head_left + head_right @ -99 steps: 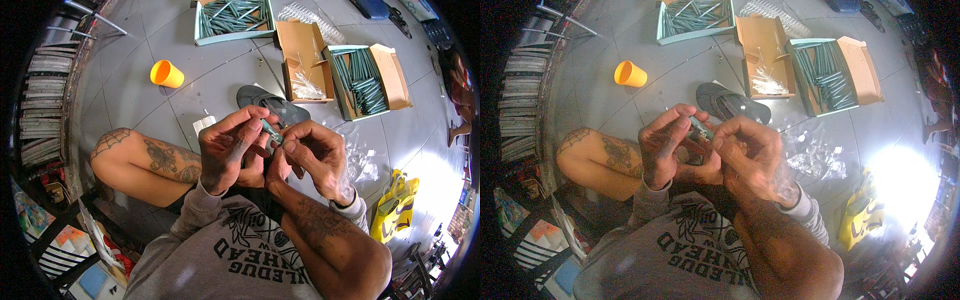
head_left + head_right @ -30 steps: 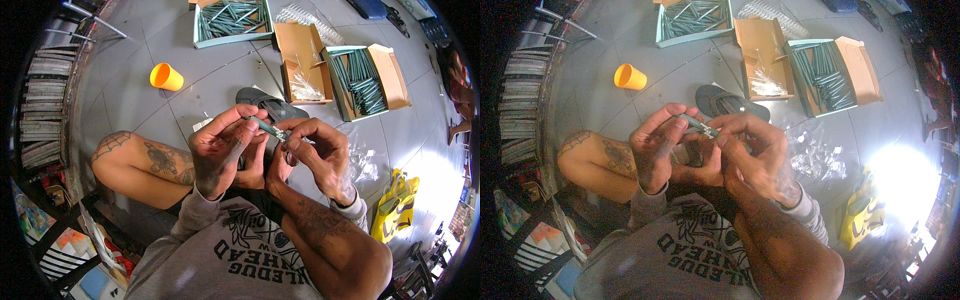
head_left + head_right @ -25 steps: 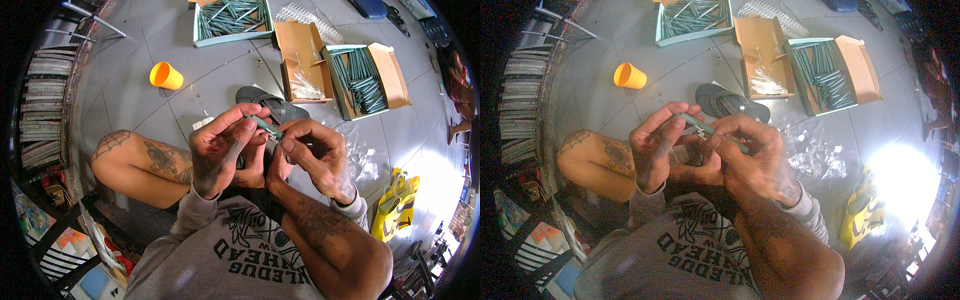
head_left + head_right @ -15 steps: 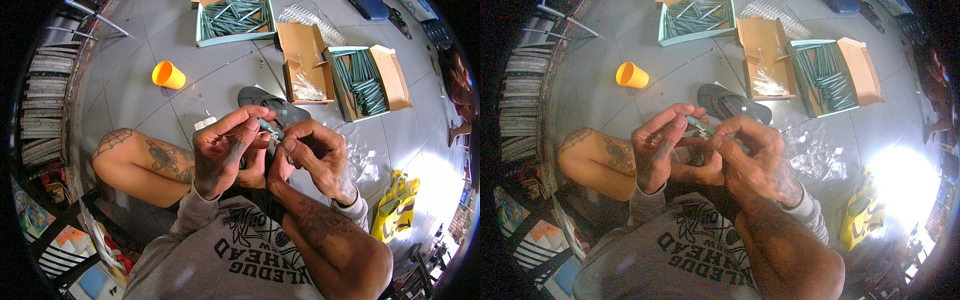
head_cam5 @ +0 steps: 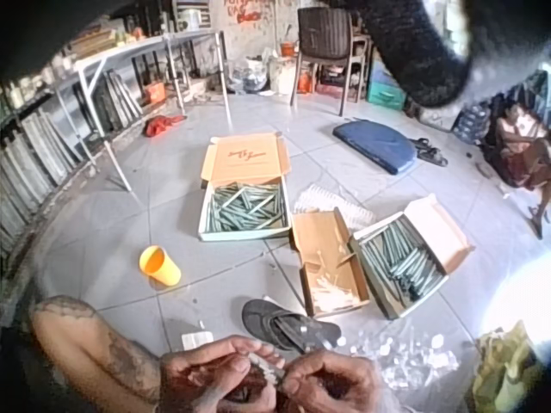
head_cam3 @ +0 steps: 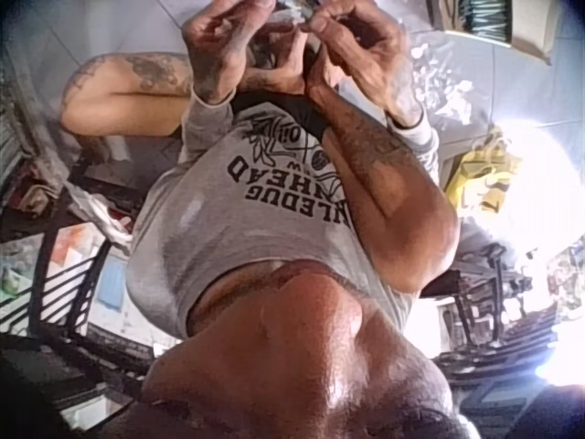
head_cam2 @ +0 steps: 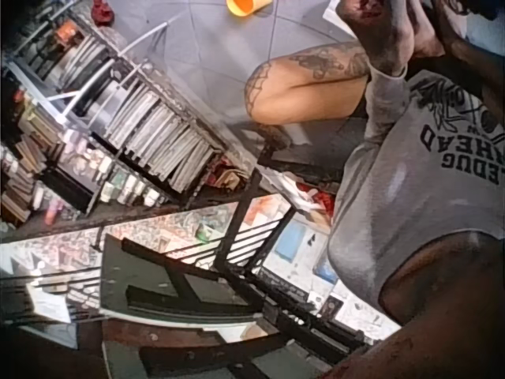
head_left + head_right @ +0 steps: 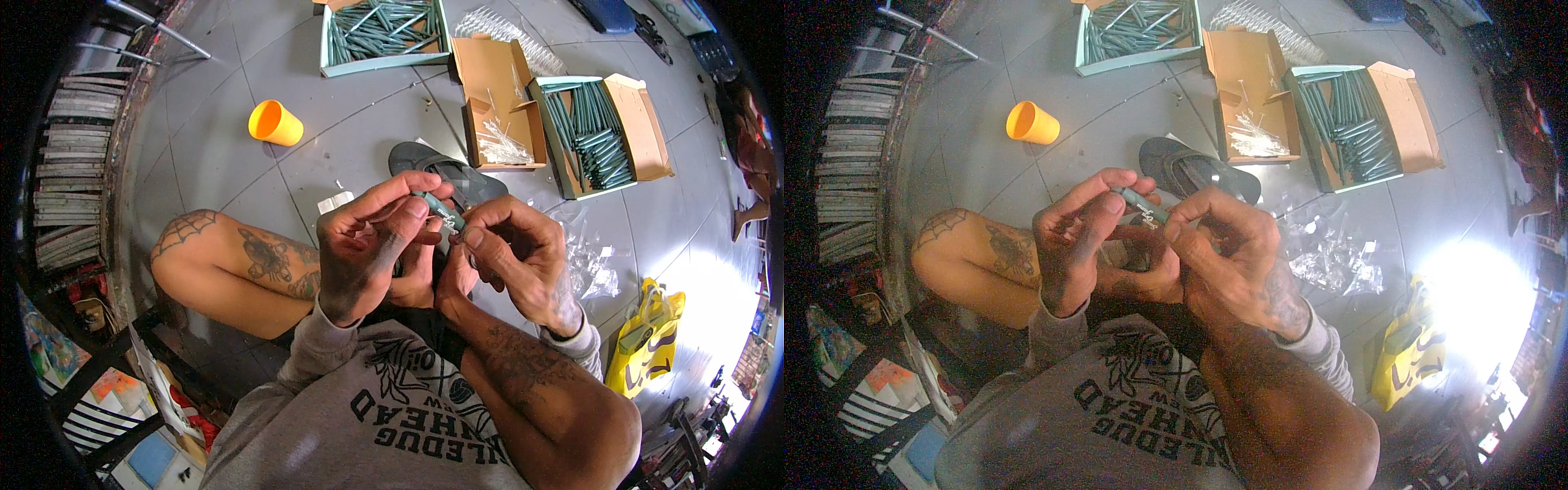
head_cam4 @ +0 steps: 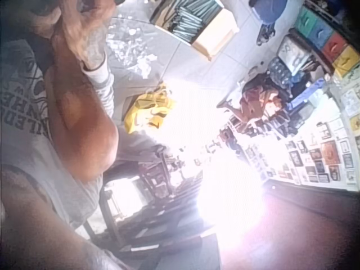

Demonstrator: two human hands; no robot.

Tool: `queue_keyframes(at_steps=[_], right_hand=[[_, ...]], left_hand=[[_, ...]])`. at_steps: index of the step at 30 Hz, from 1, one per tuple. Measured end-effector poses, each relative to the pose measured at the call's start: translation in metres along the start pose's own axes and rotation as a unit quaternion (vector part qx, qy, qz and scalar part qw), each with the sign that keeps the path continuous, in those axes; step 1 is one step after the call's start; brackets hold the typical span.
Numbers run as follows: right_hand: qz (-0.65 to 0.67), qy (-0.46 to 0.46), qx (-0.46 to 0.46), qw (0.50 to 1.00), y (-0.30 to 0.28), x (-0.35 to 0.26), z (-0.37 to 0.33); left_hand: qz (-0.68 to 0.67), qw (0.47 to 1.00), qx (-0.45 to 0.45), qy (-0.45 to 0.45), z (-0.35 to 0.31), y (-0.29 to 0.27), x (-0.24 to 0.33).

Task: The person inserts teal-colored pins into a clear plastic strip and a teal-colored tube by hand while sitting on the floor.

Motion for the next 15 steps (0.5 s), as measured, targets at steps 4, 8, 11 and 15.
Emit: queue_keyframes(at_steps=[4,8,11,15], right_hand=[[0.007,0.011,0.015,1.000,0.002,-0.004,0.000],[0.080,-0.001,0.030,0.996,0.003,0.005,-0.002],[0.140,0.025,0.040,0.989,0.001,0.013,-0.002],[0.149,0.029,0.042,0.987,0.001,0.014,-0.002]], left_hand=[[0.008,1.000,-0.006,-0.003,0.000,0.000,-0.001],[0.015,1.000,-0.008,-0.019,-0.001,0.001,-0.001],[-0.004,0.999,-0.012,-0.037,-0.003,0.003,-0.001],[0.005,0.999,-0.019,-0.036,-0.003,0.003,-0.002]])
Point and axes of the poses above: each hand's wrist, its own z-axis towards the middle knuckle, its own y-axis out of the palm, x = y × z, the point moved 8 cm from there along z, towards the middle knuckle, and after that the axes turned 11 degrees about z, right-handed, at the moved point
